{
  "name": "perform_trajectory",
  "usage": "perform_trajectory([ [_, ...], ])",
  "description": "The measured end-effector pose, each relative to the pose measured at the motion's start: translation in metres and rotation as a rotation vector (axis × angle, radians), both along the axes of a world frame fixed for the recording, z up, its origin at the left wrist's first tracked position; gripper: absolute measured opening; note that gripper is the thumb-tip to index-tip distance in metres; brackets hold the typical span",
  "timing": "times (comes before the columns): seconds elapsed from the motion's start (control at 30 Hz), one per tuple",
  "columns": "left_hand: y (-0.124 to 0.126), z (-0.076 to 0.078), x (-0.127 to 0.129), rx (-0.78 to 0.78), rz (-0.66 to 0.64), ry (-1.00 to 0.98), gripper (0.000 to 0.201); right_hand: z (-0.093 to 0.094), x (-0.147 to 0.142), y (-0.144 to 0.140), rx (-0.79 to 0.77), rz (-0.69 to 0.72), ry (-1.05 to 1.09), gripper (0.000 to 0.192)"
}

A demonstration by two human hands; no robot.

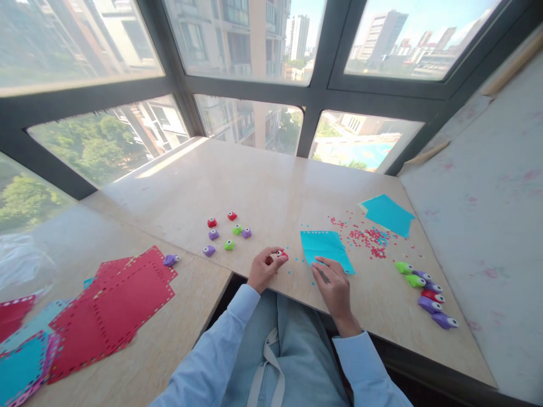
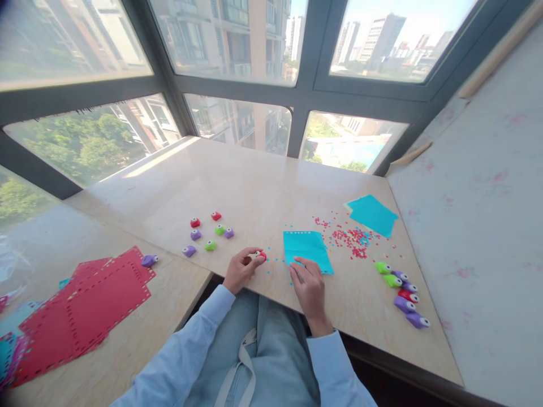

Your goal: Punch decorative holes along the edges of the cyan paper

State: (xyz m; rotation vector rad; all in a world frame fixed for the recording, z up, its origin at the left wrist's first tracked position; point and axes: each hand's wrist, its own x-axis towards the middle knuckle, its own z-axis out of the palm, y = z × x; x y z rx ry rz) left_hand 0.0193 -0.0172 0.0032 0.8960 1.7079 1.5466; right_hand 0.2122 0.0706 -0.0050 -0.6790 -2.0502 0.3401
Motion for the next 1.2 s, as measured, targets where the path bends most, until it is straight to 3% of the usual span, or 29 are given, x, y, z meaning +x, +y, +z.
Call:
perform_trajectory([
  [0.17,-0.005,0.001,-0.008,0.182,0.133,-0.356,0.057,-0.012,0.001,0.001,-0.025,0.038,-0.096,0.023],
  [0.5,-0.008,-0.003,-0.015,0.347,0.149,-0.593,0.059,-0.005,0.001,-0.002,0.014,0.167,-0.056,0.014],
  [0.8,-0.007,-0.005,-0.013,0.283,0.126,-0.494,0.057,0.004,-0.001,-0.004,0.042,0.306,-0.072,0.012],
  [1.2,-0.008,-0.003,-0.010,0.234,0.104,-0.360,0.053,0.005,0.016,0.010,0.003,-0.003,0.081,0.015],
])
